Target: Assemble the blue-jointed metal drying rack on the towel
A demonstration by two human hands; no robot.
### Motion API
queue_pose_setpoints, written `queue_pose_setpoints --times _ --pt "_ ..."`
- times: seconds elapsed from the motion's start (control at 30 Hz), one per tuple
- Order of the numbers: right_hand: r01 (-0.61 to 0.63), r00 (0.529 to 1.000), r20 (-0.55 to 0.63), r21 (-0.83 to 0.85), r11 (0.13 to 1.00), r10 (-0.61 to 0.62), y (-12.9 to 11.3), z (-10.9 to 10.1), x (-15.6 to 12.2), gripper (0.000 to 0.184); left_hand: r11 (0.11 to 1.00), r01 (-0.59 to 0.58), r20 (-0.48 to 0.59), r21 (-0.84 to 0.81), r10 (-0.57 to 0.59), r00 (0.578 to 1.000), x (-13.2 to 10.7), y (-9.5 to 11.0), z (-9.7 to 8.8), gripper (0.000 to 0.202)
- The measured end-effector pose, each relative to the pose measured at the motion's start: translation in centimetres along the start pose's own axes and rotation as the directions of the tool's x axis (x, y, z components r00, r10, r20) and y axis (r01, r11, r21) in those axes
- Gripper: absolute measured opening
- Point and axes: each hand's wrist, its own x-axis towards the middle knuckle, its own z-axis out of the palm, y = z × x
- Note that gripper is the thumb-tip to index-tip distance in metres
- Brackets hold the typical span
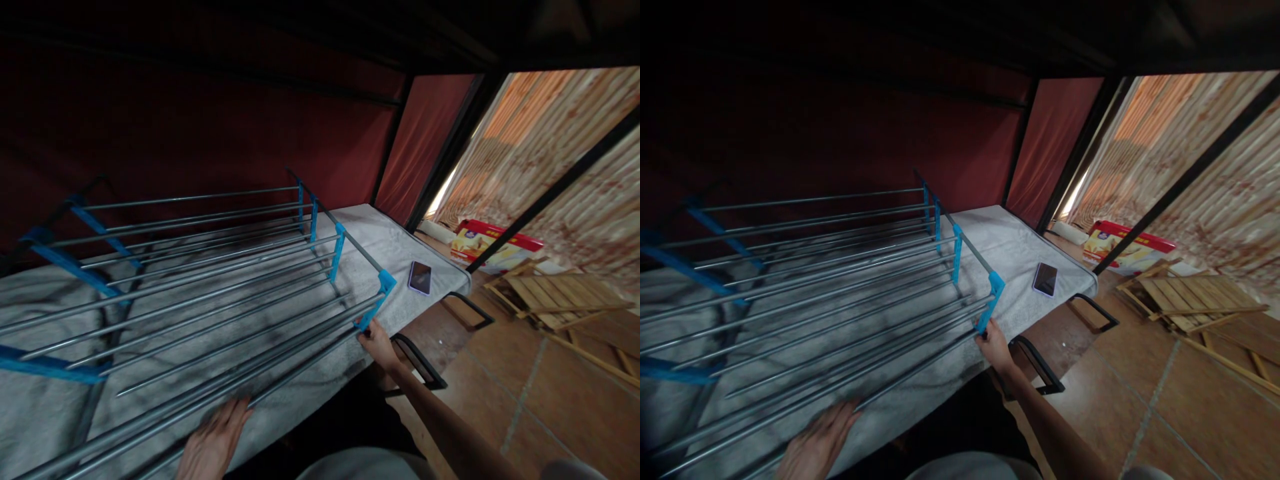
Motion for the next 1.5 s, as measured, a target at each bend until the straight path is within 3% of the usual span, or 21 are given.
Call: queue_pose_setpoints --times 0.23,0.63,0.87,1.0,1.1,1.17,1.27,1.33,1.4,1.5 --pt "0.015 1.000 0.013 0.030 0.999 -0.015 -0.3 -0.1 0.2 0.027 0.997 0.029 0.151 -0.070 -0.018 0.988 1.3 0.4 -1.9 0.048" --pt "-0.011 1.000 -0.023 0.050 0.999 0.012 -0.8 0.3 -0.1 0.029 0.989 0.042 0.152 -0.141 -0.020 0.988 1.5 0.0 -1.7 0.048" --pt "-0.015 1.000 -0.023 0.064 0.998 0.017 -1.4 0.0 -0.7 0.033 0.999 -0.013 0.010 -0.037 0.013 1.000 0.6 -0.5 -0.1 0.042" --pt "-0.022 0.986 -0.165 -0.025 0.999 0.018 -1.5 -0.9 -4.0 0.014 0.997 0.030 -0.105 0.067 -0.023 0.994 -1.1 -1.7 1.3 0.040" --pt "0.167 0.986 0.004 -0.164 0.972 -0.169 -1.7 -0.7 -6.6 0.017 0.985 0.128 -0.159 0.116 -0.109 0.981 -3.1 -2.2 1.5 0.049" --pt "0.370 0.927 0.144 -0.216 0.904 -0.346 -2.0 0.2 -7.4 0.028 0.967 0.222 -0.179 0.122 -0.198 0.964 -4.4 -1.4 0.8 0.058" --pt "0.599 0.799 0.258 -0.260 0.757 -0.543 -2.6 2.4 -6.6 0.043 0.929 0.356 -0.200 0.106 -0.331 0.922 -5.4 1.0 -1.0 0.064" --pt "0.714 0.698 0.338 -0.267 0.647 -0.631 -2.8 4.4 -5.2 0.049 0.907 0.412 -0.222 0.083 -0.386 0.895 -5.2 2.1 -1.9 0.063" --pt "0.821 0.569 0.417 -0.245 0.516 -0.709 -2.8 6.3 -3.8 0.053 0.886 0.461 -0.278 0.048 -0.432 0.858 -5.1 2.7 -2.0 0.062" --pt "0.922 0.386 0.485 -0.178 0.344 -0.785 -2.2 8.0 -1.9 0.065 0.826 0.560 -0.416 -0.069 -0.534 0.736 -5.9 3.1 -1.0 0.055"
